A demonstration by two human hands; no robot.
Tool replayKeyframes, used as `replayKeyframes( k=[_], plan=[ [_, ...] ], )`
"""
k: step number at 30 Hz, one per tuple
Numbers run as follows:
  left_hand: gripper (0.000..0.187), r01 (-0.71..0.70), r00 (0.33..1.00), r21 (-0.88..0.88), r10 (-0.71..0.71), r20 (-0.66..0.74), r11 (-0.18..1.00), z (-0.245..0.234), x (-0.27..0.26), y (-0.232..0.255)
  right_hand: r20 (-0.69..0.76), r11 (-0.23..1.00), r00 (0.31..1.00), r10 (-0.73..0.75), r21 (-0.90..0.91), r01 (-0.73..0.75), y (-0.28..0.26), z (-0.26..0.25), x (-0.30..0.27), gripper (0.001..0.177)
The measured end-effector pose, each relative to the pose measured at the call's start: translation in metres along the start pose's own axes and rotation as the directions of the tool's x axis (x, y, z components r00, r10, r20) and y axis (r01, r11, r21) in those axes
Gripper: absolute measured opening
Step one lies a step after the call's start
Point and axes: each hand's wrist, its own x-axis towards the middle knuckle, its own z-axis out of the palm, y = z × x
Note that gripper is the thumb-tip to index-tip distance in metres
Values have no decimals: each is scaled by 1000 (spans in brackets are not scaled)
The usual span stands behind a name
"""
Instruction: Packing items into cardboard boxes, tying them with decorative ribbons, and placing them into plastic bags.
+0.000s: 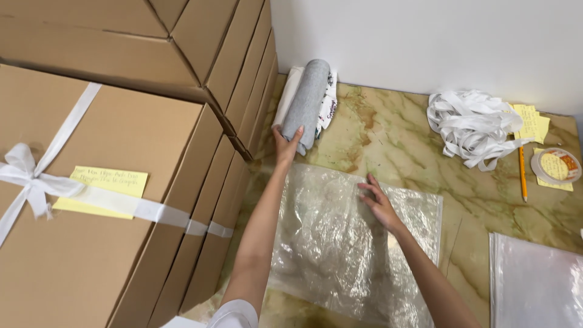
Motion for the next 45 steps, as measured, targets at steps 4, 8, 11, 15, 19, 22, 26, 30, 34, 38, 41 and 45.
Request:
replayKeyframes(
  k=[4, 8, 11, 15, 19, 22, 26, 30, 34, 38, 41, 45],
  plan=[
    [99, -13, 996, 192, 30, -86, 981, -18, -72, 0, 11, 996, 1000, -27, -84, 28, 28, -9, 0, 43],
    [65, -508, 852, 547, 483, 203, 665, -25, -154, -41, 90, 823, 995, 47, -567, 12, -28, 18, -67, 61],
    [61, -619, 785, 653, 326, 526, 436, -25, -187, -59, -8, 712, 986, 164, -691, -124, -44, 26, -98, 63],
    [63, -579, 807, 740, 108, 581, 344, -32, -199, -53, -261, 587, 947, 190, -743, -322, -2, -15, -105, 64],
    [72, -501, 858, 813, 49, 511, 297, -3, -185, -66, -284, 556, 951, 124, -774, -304, 9, -61, -99, 65],
    [52, -781, 606, 608, 407, 684, 140, 49, -170, -94, -283, 583, 954, -101, -794, -174, -10, -38, -75, 58],
    [52, -826, 563, 538, 285, 776, 167, 91, -169, -86, -27, 597, 985, -169, -798, 80, 0, -1, -43, 53],
    [61, -669, 726, 712, 392, 565, 213, 44, -116, -115, -229, 533, 958, -173, -840, -105, 22, -33, -49, 65],
    [61, -441, 831, 894, 410, 376, 75, -31, -82, -97, -347, 549, 938, -9, -786, -285, 18, -64, -55, 73],
    [60, -413, 898, 889, 253, 360, 200, -52, -70, -85, -328, 516, 943, 57, -799, -309, 26, -69, -51, 76],
    [55, -351, 911, 920, 289, 294, 172, -27, -93, -87, -316, 538, 948, 24, -795, -279, 21, -52, -53, 72],
    [46, -520, 841, 717, 424, 336, 463, 46, -182, -100, -149, 686, 986, -71, -725, -60, 72, 39, -47, 66]
  ],
)
